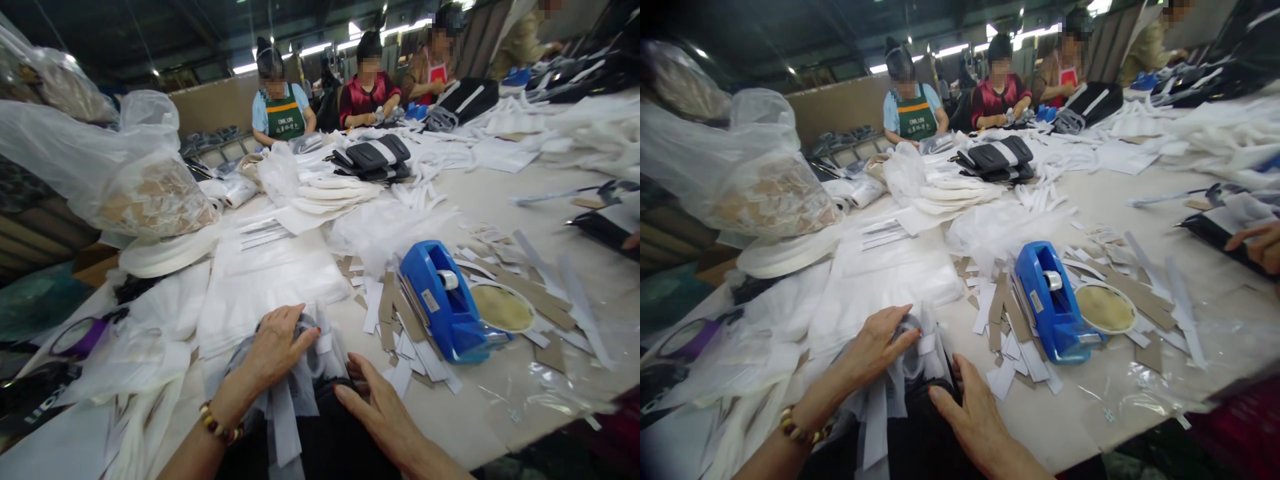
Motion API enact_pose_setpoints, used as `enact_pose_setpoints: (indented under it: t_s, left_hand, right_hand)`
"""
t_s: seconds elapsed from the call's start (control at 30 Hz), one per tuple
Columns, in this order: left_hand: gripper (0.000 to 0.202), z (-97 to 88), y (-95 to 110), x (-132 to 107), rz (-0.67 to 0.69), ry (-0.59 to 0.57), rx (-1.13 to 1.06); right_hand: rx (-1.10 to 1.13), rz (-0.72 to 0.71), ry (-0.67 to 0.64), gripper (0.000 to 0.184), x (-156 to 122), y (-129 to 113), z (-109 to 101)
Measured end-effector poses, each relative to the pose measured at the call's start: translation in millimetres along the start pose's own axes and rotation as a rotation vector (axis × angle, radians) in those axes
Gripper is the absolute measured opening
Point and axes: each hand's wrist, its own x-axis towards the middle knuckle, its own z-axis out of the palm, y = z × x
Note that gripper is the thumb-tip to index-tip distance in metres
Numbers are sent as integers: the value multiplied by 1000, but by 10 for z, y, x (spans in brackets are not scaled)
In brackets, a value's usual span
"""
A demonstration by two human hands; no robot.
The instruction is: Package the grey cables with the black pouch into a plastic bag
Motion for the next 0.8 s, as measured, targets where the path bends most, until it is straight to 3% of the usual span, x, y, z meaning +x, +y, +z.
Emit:
enact_pose_setpoints:
  t_s: [0.1, 0.3, 0.37, 0.47, 0.53, 0.6, 0.8]
  left_hand:
    - [41, 32, 21, 17, 33, 14, 49]
    - [41, -113, 112, 90, 280, 170, 139]
    - [37, -157, 236, 123, 393, 108, 141]
    - [27, -141, 436, 152, 568, -151, 112]
    - [21, -79, 512, 145, 606, -341, 116]
    - [21, -1, 523, 117, 611, -441, 142]
    - [24, 170, 434, 16, 657, -322, 195]
  right_hand:
    - [42, -2, -37, 66, -14, -4, -65]
    - [-45, -149, -119, 42, -68, -54, -179]
    - [-71, -162, -133, 36, -57, -60, -194]
    - [-92, -176, -151, 30, -40, -54, -207]
    - [-105, -192, -156, 27, -48, -54, -215]
    - [-125, -190, -159, 25, -68, -64, -218]
    - [-257, -178, -130, 29, -75, -32, -159]
